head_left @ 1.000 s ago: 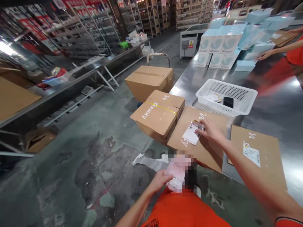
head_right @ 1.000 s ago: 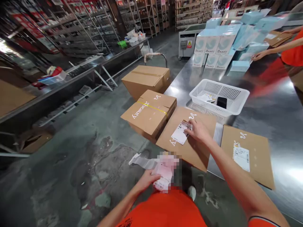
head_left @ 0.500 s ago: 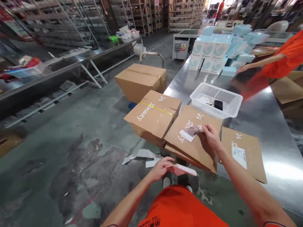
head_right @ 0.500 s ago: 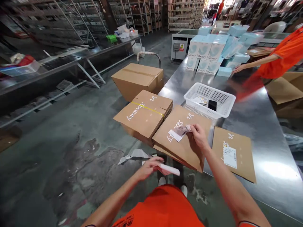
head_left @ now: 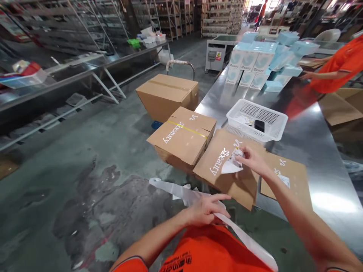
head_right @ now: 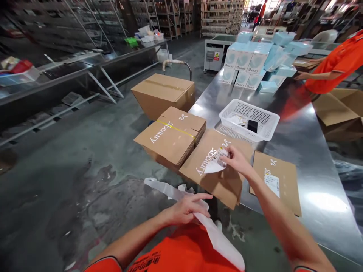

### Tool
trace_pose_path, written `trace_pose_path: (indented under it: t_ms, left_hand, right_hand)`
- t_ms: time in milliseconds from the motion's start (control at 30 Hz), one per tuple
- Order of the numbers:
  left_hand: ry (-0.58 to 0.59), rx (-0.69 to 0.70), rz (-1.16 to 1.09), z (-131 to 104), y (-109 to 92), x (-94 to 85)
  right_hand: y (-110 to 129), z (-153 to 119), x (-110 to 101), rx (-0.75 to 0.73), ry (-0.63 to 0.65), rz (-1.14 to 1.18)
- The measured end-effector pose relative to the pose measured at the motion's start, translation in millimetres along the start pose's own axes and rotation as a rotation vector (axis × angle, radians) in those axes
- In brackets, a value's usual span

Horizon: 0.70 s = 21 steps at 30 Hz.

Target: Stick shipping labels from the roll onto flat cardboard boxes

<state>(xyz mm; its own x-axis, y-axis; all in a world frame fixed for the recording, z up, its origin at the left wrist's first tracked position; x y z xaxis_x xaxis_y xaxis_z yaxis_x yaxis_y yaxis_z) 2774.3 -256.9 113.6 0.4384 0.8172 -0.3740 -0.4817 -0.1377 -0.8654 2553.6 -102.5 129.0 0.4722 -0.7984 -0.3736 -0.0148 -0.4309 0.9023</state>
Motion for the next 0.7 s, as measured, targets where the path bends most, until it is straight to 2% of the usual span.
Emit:
trace_pose_path:
  t_ms: [167, 233, 300, 367, 433, 533, 600, 700]
  left_hand:
    - [-0.101, -0.082, 0.077, 20.0, -3.3, -17.3]
    - [-0.098, -0.098, 0.097, 26.2, -3.4, -21.7]
    - [-0.052, -0.090, 0.088, 27.0, -3.8, -20.2]
    - [0.010, -0.095, 0.053, 20.0, -1.7, -13.8]
    - [0.051, -0.118, 0.001, 5.8, 4.7, -6.1]
    - [0.050, -0.185, -0.103, -23.2, 23.5, 1.1]
    - [-0.011, -0.280, -0.171, -43.8, 42.8, -1.3]
    - [-0.161, -0.453, -0.201, -69.8, 76.9, -15.6]
  right_hand:
    - [9.4, 8.6, 25.6, -0.134, -0.069, -0.714]
    - [9.2, 5.4, 31.9, -0.181, -0.085, -0.953]
    - [10.3, -0.2, 31.0, -0.157, -0.156, -1.110]
    - [15.6, -7.9, 26.3, -0.111, -0.288, -1.175]
    - [21.5, -15.2, 28.4, -0.125, -0.334, -1.150]
    - [19.3, -15.5, 47.2, -0.178, -0.156, -1.041]
    - [10.0, -8.9, 61.1, -0.184, -0.052, -1.031]
    - [-5.9, 0.4, 73.4, -0.189, -0.087, -1.104]
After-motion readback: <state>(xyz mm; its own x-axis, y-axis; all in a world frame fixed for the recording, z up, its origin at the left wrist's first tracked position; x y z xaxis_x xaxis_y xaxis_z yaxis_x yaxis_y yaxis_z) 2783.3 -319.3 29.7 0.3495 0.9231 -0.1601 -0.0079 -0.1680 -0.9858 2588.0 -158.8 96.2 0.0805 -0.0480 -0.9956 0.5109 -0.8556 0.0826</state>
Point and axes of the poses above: each hand's wrist, its own z-axis towards the middle knuckle, its own x-axis out of the palm, y = z × x, the point moved 5 cm from there along z, towards the middle knuckle, and after that the axes turned 12 degrees about x, right-handed, at the moved point
